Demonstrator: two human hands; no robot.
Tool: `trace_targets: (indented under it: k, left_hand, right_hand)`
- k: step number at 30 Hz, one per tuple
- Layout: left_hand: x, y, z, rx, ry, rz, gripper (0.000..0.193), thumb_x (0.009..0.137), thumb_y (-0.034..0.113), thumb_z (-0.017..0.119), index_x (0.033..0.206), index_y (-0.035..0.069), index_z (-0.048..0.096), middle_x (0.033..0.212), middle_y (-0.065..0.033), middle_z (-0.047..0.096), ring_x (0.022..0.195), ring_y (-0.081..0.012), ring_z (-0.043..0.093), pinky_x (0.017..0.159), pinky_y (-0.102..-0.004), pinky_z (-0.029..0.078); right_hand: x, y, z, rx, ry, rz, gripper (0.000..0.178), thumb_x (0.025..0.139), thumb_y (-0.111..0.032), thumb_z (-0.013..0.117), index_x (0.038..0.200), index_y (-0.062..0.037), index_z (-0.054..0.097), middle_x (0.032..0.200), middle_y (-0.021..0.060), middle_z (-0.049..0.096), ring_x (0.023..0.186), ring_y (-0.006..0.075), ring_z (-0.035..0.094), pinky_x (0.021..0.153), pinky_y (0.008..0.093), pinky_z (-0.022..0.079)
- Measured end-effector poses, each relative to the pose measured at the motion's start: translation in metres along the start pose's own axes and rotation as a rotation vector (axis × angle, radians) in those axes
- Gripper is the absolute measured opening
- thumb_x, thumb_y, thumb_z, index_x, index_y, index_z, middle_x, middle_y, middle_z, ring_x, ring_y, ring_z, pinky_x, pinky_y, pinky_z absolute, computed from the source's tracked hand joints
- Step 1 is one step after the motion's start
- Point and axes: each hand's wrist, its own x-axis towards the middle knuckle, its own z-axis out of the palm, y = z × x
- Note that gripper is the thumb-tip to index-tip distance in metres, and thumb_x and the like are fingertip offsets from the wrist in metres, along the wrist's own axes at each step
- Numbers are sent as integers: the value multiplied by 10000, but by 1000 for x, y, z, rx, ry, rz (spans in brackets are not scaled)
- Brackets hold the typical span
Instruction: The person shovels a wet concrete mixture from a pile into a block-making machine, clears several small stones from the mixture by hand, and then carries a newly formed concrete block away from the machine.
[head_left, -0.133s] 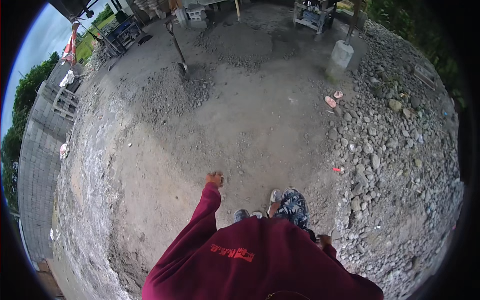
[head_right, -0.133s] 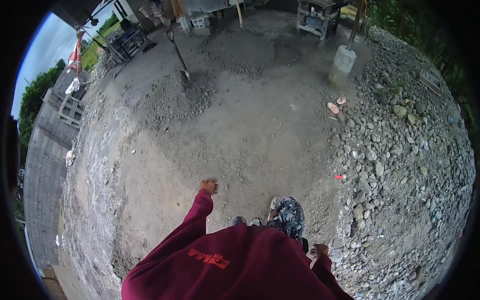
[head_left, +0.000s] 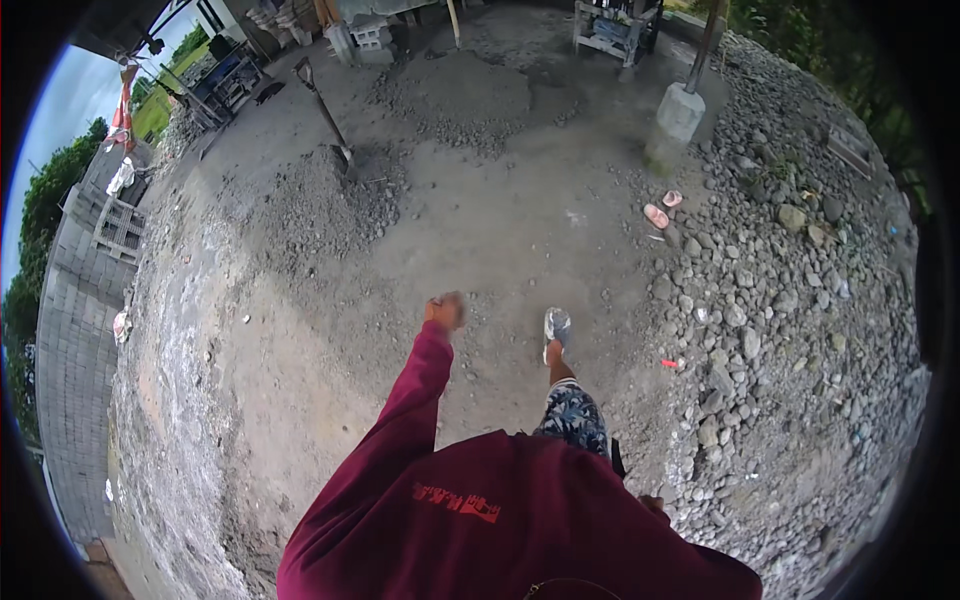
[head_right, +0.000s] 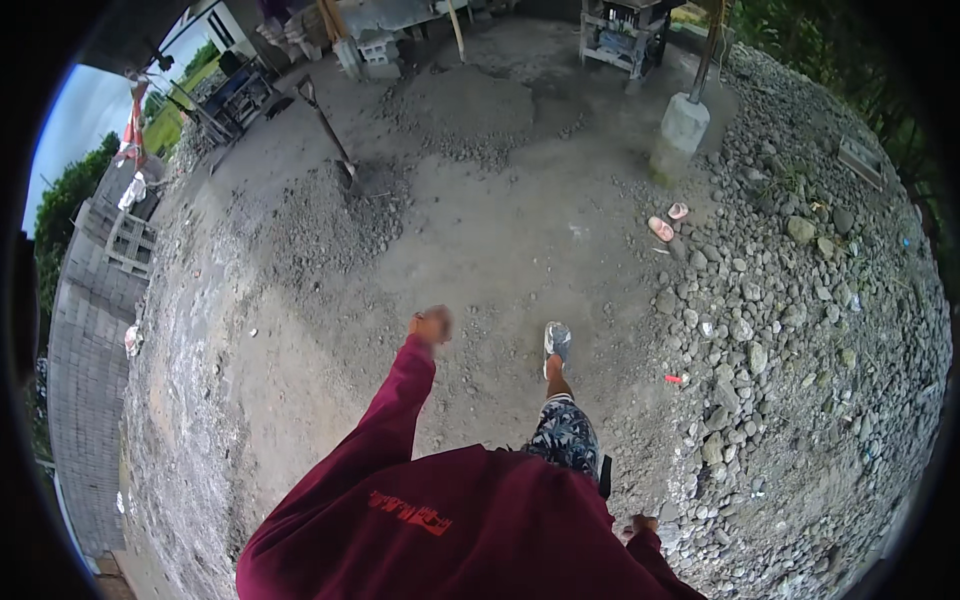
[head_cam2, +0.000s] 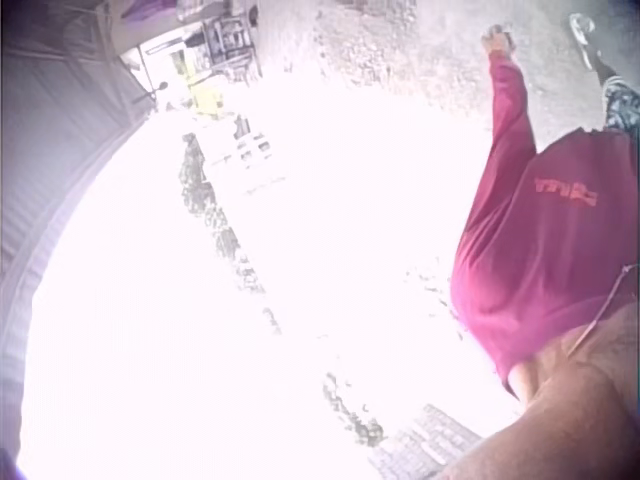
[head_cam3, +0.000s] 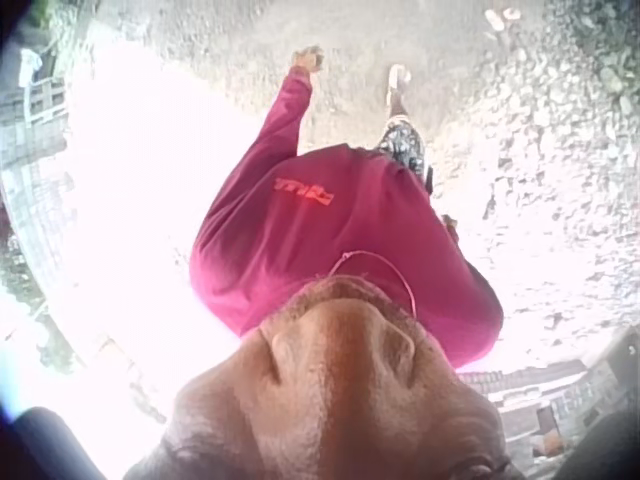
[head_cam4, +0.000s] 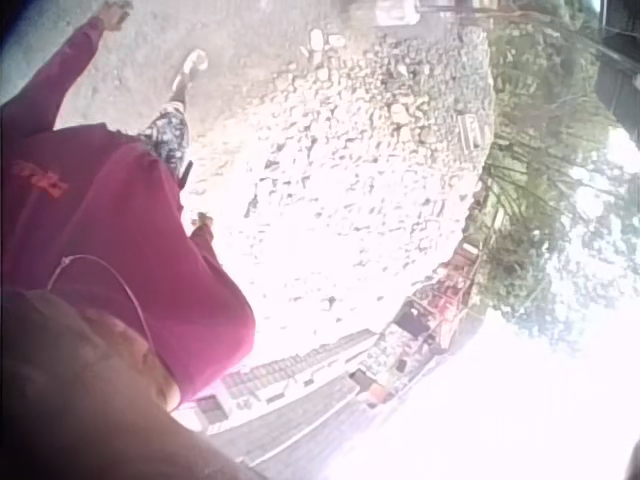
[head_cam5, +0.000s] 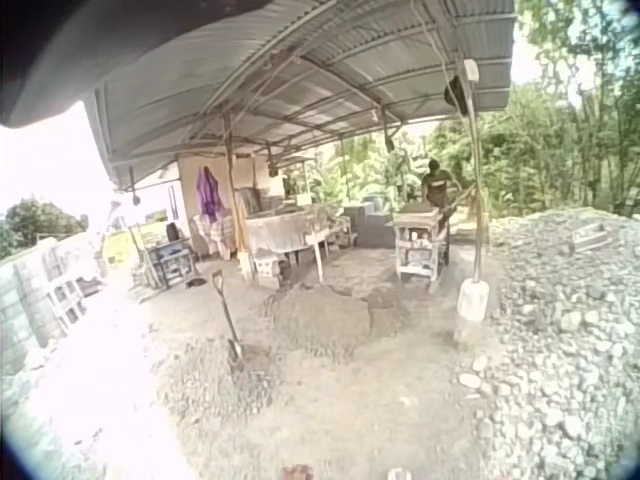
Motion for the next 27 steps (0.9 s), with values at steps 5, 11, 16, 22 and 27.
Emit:
trace_targets:
  k: [5,11,16,22,27]
  left_hand:
    - [126,63,220,-105,-169,-210,216,838,268,572,831,60,629,669,-73,593,517,-190,559,495,-381,528]
    - [237,152,350,66,-253,-407,342,913,357,489,986,38,590,796,-95,609,647,-227,598,595,-417,556]
    - [402,250,446,-201,-224,-473,489,934,466,370,1067,28,541,868,-133,611,729,-280,612,627,-449,538]
    - [561,374,566,-758,-758,-213,689,889,622,315,1259,54,437,1191,-208,509,1051,-344,528,885,-492,431]
    - [631,494,628,-486,-1069,-400,868,807,747,344,1356,75,382,1330,-234,407,1179,-350,458,972,-460,378]
  right_hand:
    - [82,-201,103,231,90,-45,156,778,-87,472,905,-29,540,692,146,539,534,256,551,415,404,430]
    - [-50,-641,417,-71,-352,-879,278,820,-285,593,826,-7,602,638,77,584,535,146,552,483,307,442]
    - [-275,-895,581,-40,-564,-1451,407,928,-390,480,1025,-14,601,942,103,629,866,202,575,746,334,443]
    - [-248,-1066,663,-388,-284,-1811,576,943,-512,281,1248,-87,523,1299,185,474,1180,323,463,999,464,307]
    - [-58,-1182,599,-575,21,-934,691,875,-600,382,1126,5,602,1132,216,596,1062,370,546,928,435,399]
